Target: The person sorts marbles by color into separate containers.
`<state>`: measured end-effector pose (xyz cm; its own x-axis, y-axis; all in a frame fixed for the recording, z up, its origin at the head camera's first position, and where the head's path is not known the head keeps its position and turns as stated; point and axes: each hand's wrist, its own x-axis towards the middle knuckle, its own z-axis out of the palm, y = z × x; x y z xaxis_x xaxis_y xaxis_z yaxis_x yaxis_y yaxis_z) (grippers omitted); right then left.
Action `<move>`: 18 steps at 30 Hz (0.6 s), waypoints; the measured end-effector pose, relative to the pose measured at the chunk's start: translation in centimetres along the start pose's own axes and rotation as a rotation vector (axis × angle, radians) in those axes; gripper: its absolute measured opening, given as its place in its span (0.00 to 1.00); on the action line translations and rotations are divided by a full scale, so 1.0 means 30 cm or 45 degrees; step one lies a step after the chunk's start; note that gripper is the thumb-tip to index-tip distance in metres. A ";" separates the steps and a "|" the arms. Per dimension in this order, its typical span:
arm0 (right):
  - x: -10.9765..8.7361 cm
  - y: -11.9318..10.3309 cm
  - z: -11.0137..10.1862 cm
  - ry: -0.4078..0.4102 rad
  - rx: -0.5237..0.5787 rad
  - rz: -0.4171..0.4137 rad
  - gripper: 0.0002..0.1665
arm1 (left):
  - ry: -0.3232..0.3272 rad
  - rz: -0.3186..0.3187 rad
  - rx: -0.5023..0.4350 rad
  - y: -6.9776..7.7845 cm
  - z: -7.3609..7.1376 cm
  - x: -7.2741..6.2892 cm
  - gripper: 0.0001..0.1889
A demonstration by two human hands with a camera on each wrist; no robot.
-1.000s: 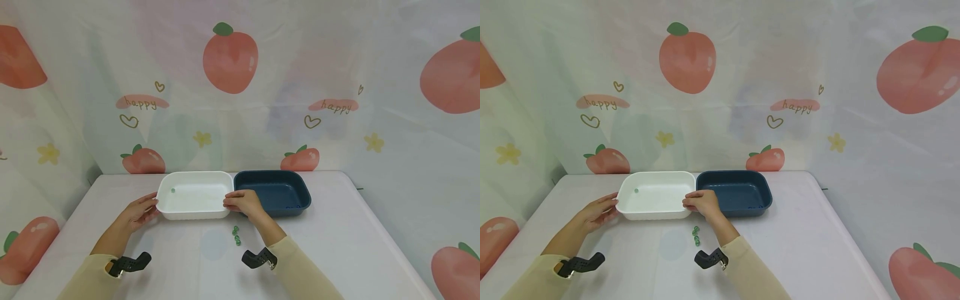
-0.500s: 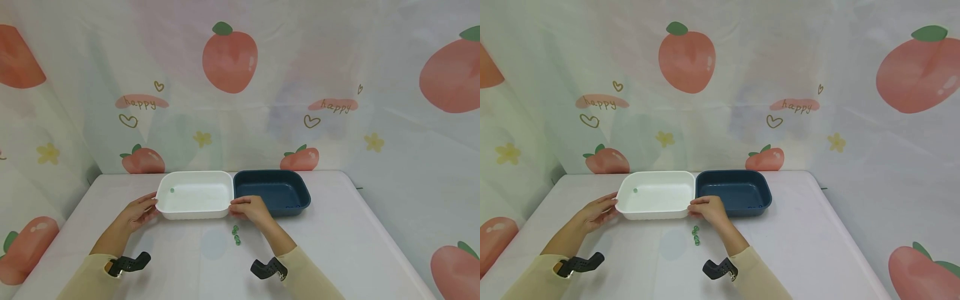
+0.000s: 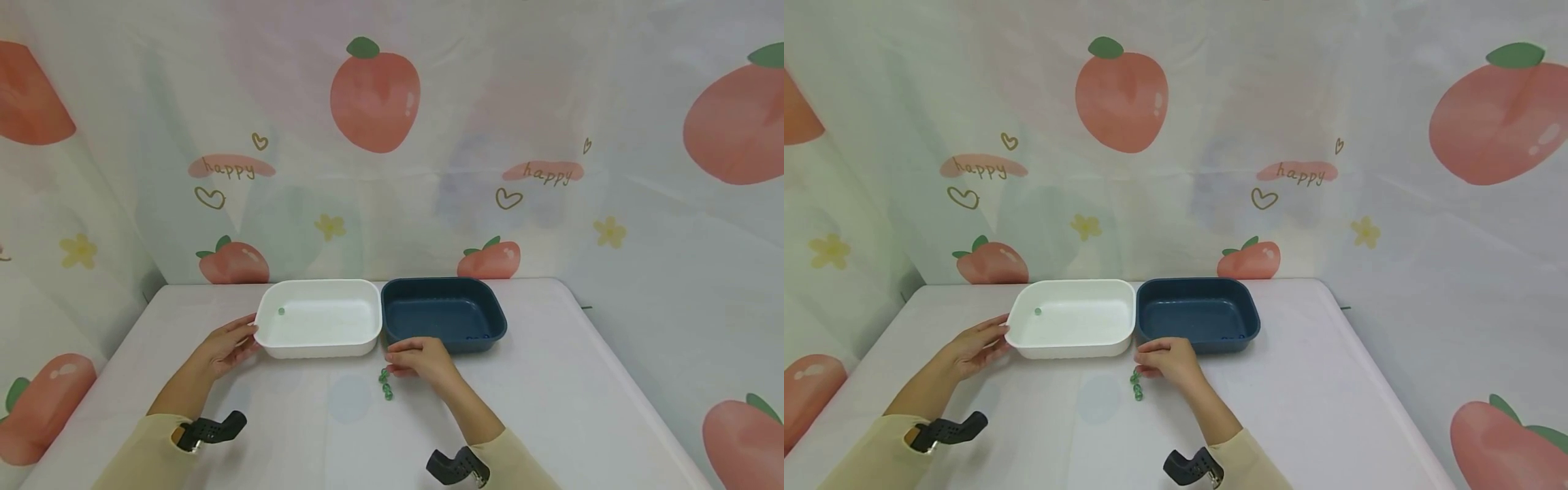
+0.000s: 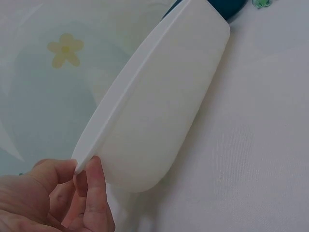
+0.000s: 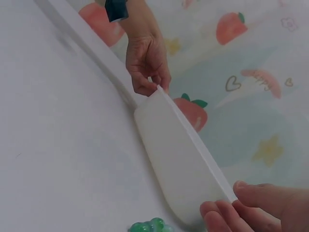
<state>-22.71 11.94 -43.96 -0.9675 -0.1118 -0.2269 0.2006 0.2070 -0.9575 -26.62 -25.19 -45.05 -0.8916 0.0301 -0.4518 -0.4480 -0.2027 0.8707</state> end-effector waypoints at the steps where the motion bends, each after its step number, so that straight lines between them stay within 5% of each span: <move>1: -0.006 0.008 -0.002 0.004 -0.009 0.006 0.17 | 0.001 0.000 0.002 0.000 0.000 0.000 0.34; 18: -0.048 0.125 -0.017 -0.060 -0.021 0.026 0.18 | 0.015 0.005 0.014 -0.004 0.000 0.004 0.33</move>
<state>-20.63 13.36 -47.12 -0.9548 -0.1532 -0.2546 0.2171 0.2253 -0.9498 -26.67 -25.17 -45.22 -0.8926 0.0177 -0.4505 -0.4452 -0.1921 0.8746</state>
